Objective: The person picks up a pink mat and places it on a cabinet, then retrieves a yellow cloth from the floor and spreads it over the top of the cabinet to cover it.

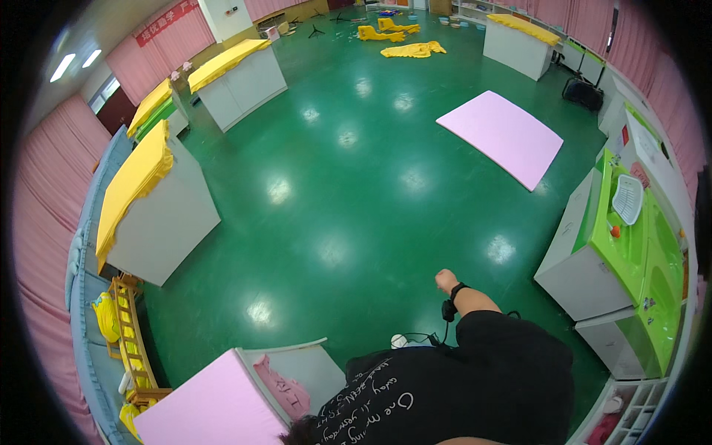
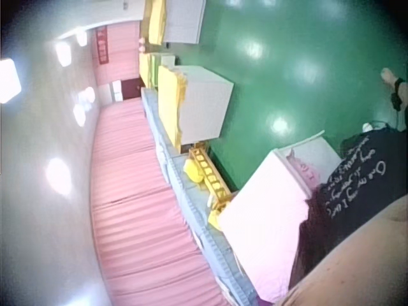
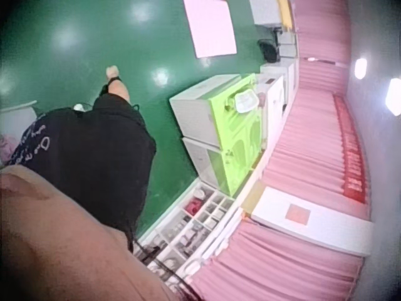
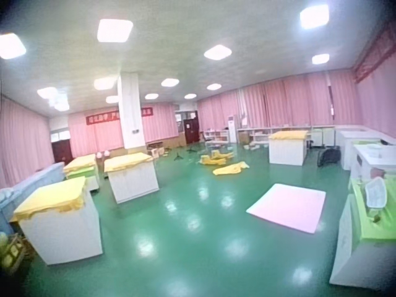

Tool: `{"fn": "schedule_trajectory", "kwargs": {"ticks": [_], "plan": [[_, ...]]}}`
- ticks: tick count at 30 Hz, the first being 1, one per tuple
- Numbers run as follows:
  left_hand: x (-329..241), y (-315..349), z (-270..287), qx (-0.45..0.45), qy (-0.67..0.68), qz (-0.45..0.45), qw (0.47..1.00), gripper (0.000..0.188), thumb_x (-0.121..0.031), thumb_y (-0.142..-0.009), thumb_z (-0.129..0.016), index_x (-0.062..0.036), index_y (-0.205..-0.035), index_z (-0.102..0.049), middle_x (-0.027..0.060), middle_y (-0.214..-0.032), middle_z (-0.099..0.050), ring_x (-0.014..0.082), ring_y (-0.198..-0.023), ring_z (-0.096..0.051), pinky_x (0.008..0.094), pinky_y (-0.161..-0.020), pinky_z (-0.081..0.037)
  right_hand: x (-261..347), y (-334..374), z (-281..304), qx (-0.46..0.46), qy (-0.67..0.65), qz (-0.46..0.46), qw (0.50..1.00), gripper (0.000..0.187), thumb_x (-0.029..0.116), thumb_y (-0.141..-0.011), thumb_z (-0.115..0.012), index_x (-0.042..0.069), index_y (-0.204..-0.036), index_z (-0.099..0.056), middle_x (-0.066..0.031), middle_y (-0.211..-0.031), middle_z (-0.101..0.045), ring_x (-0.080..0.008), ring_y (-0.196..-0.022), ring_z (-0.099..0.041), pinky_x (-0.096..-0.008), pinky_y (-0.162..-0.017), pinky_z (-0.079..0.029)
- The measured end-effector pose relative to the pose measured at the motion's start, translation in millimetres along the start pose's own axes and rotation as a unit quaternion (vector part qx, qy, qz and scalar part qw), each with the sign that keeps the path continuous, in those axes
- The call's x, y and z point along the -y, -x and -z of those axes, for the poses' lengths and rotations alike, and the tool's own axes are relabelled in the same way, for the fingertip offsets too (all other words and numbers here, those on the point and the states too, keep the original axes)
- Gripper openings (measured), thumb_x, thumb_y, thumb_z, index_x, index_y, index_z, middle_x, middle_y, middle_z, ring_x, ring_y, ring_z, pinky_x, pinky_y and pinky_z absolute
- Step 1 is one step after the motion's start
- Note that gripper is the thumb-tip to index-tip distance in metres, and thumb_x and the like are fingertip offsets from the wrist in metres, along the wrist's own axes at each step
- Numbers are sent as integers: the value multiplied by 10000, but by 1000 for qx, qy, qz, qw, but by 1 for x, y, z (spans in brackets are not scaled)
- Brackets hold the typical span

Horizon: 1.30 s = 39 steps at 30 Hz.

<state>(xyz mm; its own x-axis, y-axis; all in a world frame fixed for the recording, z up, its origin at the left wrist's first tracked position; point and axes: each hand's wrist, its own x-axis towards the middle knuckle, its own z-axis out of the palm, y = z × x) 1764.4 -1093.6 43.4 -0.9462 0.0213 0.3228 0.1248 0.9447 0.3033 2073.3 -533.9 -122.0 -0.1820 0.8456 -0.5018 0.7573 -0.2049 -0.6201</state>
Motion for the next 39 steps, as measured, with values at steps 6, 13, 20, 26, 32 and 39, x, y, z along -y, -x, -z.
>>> {"fn": "schedule_trajectory", "kwargs": {"ticks": [6,13,20,26,32,39], "plan": [[-102,-65,-62,36,34,-28,998,387,-329,-824,-429,-27,-1034,-549,169,-953,-590,327,-831,-568,409,-758,-453,-52,-17,22,40,-181,-115,976,204,195,-805,-477,71,-966,-476,-89,-841,-594,-224,-658,-590,-358,-483,-446],[-147,-115,-126,85,-6,0,996,370,-308,-818,-442,-23,-1030,-549,162,-946,-593,318,-831,-569,398,-757,-453,-44,-19,-9,160,-274,-259,912,255,184,-830,-436,18,-1018,-484,-115,-921,-586,-258,-714,-605,-379,-538,-470],[-231,-183,-237,218,-80,12,973,354,-286,-813,-455,-20,-1026,-549,155,-939,-596,309,-830,-569,388,-756,-453,1,-115,50,108,-297,-267,910,275,168,-842,-451,19,-1073,-459,-111,-900,-577,-269,-749,-603,-420,-599,-476],[-340,-236,-323,426,-141,-56,892,341,-268,-809,-465,-16,-1022,-549,149,-933,-598,302,-830,-570,378,-755,-453,75,-252,130,-23,-255,-155,954,236,220,-838,-480,61,-1012,-492,-80,-879,-589,-204,-692,-596,-329,-531,-471],[-560,-252,-450,624,-29,-205,754,328,-250,-804,-476,-13,-1019,-549,142,-927,-601,294,-830,-570,369,-755,-453,135,-329,191,-17,-290,-119,950,243,209,-852,-472,81,-1058,-487,-63,-929,-599,-178,-727,-599,-342,-605,-478],[-1013,-155,-492,492,212,-561,631,298,-191,-808,-486,-39,-1060,-527,171,-1005,-579,321,-926,-551,382,-799,-441,60,-459,274,-140,-496,-223,827,76,93,-813,-484,38,-852,-520,-88,-714,-556,-224,-565,-550,-372,-465,-416]]}}
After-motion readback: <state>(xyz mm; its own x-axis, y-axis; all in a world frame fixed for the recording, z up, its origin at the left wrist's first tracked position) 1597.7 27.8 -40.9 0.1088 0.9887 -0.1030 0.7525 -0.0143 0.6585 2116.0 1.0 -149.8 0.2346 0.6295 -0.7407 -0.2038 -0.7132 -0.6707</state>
